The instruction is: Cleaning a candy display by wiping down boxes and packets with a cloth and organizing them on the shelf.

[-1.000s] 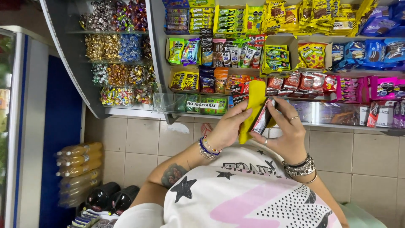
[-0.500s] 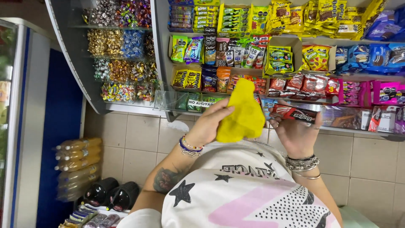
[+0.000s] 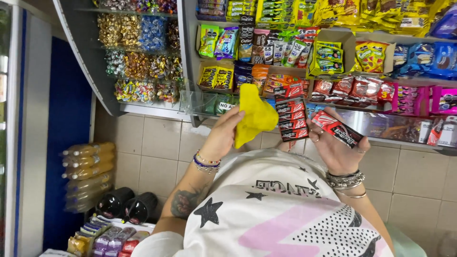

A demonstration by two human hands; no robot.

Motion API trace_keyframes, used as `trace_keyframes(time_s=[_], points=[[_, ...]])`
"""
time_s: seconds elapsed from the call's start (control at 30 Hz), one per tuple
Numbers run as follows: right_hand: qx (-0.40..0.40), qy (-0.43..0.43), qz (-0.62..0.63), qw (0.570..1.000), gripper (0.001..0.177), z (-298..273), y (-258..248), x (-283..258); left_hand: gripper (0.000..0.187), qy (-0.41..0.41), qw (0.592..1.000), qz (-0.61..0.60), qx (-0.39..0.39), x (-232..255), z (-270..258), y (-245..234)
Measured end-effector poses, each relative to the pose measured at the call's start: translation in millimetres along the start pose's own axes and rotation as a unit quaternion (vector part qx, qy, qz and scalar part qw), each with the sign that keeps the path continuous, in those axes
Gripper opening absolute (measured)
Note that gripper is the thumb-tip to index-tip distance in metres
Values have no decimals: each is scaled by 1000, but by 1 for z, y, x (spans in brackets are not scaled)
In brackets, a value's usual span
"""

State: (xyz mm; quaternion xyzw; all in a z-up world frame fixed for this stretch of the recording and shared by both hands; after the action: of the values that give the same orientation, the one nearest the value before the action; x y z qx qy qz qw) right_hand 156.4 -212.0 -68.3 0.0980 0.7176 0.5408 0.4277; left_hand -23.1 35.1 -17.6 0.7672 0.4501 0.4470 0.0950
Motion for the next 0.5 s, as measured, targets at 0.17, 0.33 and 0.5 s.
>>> trace_keyframes(time_s=[0.17, 0.33, 0.5], points=[[-60, -28, -273, 960, 113, 6, 3, -7, 45, -5, 999, 10, -37, -4, 5, -8], [10, 43, -625, 779, 97, 6, -36, 14, 47, -9, 999, 0, -41, 3, 4, -28], [-55, -87, -795, 598, 79, 8, -31, 40, 46, -18, 1000, 13, -18, 14, 4, -41]])
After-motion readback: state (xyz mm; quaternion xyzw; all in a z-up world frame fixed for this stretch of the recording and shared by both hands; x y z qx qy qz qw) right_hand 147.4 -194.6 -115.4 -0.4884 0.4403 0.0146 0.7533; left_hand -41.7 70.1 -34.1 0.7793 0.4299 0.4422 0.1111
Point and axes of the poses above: each hand's wrist, its own z-axis towards the middle knuckle, its own y-axis out of the palm, x = y × z, the point moved 2 cm from there along z, towards the middle knuckle, and after that the axes turned 9 degrees about -y, right-handed, at the moved point
